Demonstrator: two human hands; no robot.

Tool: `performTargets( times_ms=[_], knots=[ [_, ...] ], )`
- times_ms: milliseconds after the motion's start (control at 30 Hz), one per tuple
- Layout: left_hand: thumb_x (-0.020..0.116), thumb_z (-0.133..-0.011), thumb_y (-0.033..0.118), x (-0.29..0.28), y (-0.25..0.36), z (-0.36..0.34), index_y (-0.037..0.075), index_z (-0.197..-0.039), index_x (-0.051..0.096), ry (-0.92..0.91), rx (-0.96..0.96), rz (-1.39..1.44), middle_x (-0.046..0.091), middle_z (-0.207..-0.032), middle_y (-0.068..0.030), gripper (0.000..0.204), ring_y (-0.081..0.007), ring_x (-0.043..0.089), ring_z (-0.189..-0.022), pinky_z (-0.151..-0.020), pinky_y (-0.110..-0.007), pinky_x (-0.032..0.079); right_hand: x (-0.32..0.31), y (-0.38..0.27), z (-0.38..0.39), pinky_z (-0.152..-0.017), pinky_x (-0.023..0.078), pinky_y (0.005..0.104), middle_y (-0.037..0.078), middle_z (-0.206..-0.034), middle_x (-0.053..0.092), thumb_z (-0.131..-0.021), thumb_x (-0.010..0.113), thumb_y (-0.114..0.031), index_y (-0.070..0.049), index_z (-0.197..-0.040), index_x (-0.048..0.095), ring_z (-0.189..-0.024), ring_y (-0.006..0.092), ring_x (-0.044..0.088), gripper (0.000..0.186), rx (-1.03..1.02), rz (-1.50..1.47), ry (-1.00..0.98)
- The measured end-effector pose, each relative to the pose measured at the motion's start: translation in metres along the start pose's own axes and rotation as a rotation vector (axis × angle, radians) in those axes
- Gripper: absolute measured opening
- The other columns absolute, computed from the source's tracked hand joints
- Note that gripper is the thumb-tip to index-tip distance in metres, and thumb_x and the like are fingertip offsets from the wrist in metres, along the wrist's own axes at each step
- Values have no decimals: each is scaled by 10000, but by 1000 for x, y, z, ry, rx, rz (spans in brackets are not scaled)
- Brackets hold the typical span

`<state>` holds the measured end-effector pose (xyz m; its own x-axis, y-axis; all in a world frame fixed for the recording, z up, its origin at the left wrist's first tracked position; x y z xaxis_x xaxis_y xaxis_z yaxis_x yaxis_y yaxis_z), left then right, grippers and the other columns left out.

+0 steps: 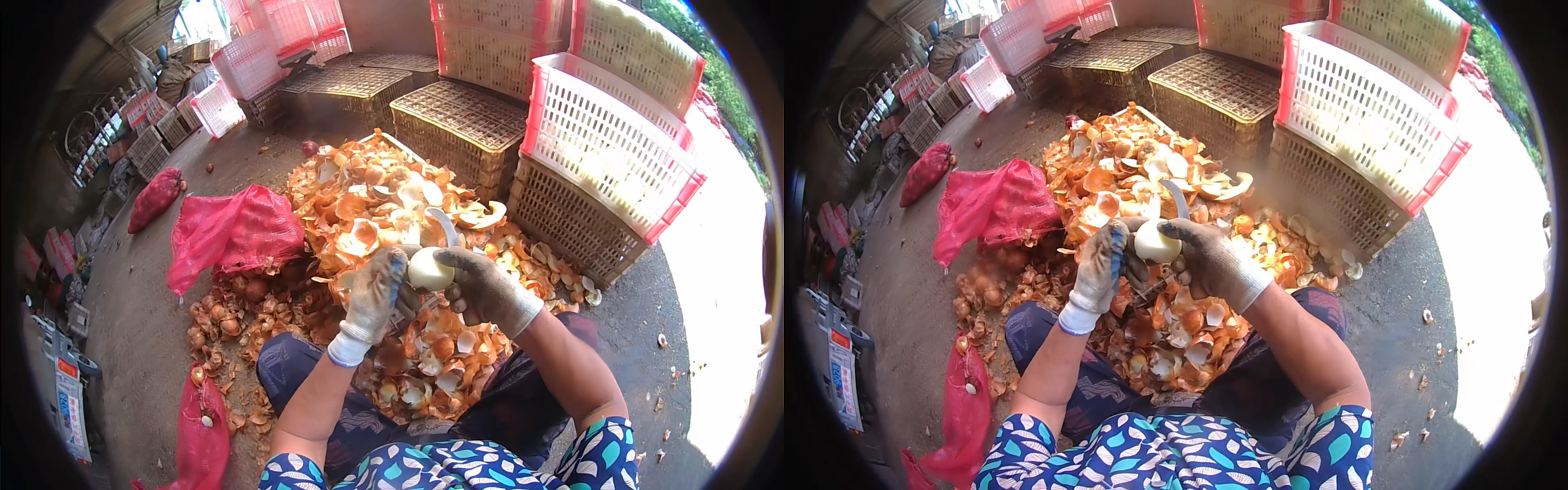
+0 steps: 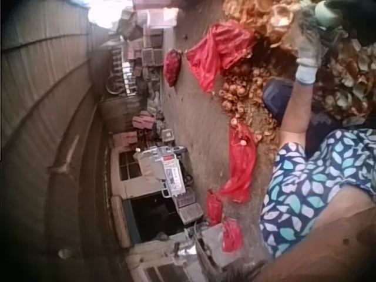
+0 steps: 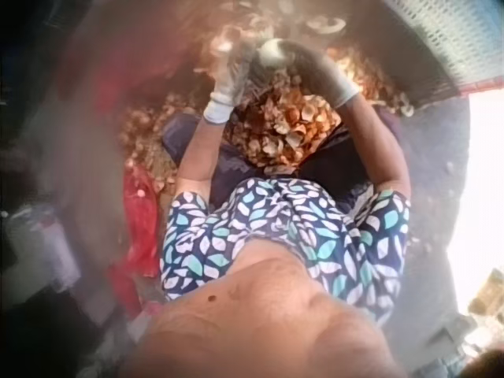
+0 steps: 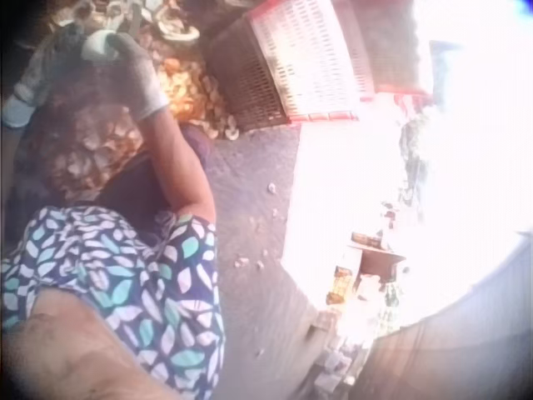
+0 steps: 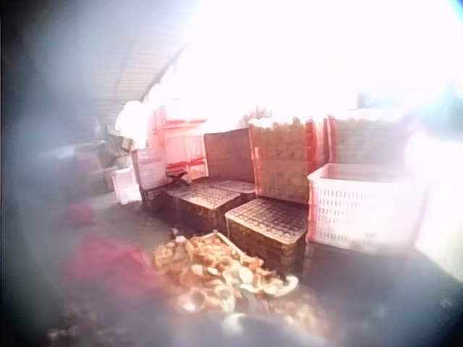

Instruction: The person sits on the ground and peels onions one by one using a knife, removing the outer skin and placing the peeled onions into a nearby basket. The person handles onions from a red sack and discards the skins onto a growing pile.

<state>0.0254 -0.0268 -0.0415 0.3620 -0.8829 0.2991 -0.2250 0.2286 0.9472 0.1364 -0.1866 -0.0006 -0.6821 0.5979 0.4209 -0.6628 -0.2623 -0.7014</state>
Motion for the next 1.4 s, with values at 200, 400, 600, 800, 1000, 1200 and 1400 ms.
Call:
performTargets(
  times_ms=[200, 400, 600, 800, 1000, 1200, 1400],
  knots=[
    [569, -963, 358, -5, 67, 14, -16, -1210, 569, 18, 87, -116, 682, -962, -115, 448, -130, 677, -687, -542, -244, 574, -73, -104, 18, -407, 505, 206, 126, -863, 647, -910, 605, -395, 25, -1178, 489, -458, 67, 502, 511, -561, -401, -145],
    [565, -963, 260, -75, 98, 54, -42, -1101, 622, 242, 182, 34, 697, -883, -139, 337, -193, 684, -691, -607, -314, 588, -129, -173, 45, -413, 406, 154, 207, -1182, 601, -953, 593, -367, 33, -1260, 486, -539, 42, 454, 515, -935, -339, 8],
    [570, -964, 344, -249, 22, 150, 12, -895, 654, 851, 254, -37, 687, -805, -109, 349, -180, 659, -645, -583, -303, 551, -19, -43, 9, -389, 405, 128, 13, -931, 616, -989, 545, -287, -114, -1010, 568, -581, 19, 520, 175, -346, 29, 186],
    [550, -900, 105, -368, -162, 244, 8, -999, 677, 1139, -319, -820, 714, -939, -96, 188, -206, 669, -899, -805, -297, 517, 18, -39, -29, -315, 352, 172, -2, -688, 495, -1033, 440, -324, -84, -1132, 534, -437, 54, 444, 276, -493, -32, 399],
    [541, -830, 35, -447, -123, 116, 50, -973, 690, 1148, -34, -879, 699, -1032, -129, 207, -276, 663, -970, -858, -369, 534, 9, -38, -68, -279, 260, 204, -13, -546, 386, -1013, 467, -293, -61, -1120, 530, -344, 73, 301, 264, -440, 155, 318],
    [618, -754, 116, -552, -130, 14, 171, -1217, 596, 814, -399, -1506, 532, -1300, -158, 466, -342, 515, -1218, -977, -464, 462, 6, -36, -86, -273, 231, 212, -25, -560, 426, -971, 511, -471, -77, -1134, 489, -349, 68, 316, 427, -411, 238, 500],
    [676, -767, 158, -555, -109, -21, 240, -1316, 490, 624, -849, -1645, 495, -1241, -191, 586, -405, 525, -1164, -883, -492, 523, 8, -42, -104, -289, 250, 230, -12, -519, 375, -1009, 453, -310, -144, -946, 606, -357, 100, 302, 235, -91, 44, 790]
  ],
)
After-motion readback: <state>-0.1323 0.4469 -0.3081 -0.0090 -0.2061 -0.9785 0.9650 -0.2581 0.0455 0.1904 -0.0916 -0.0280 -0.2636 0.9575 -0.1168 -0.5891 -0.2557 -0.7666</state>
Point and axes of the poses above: each hand's wrist, its own z-axis away from the middle knuckle, its own x-axis out of the palm, y = z × x, the point moved 2 cm from there along -z, towards the middle knuckle
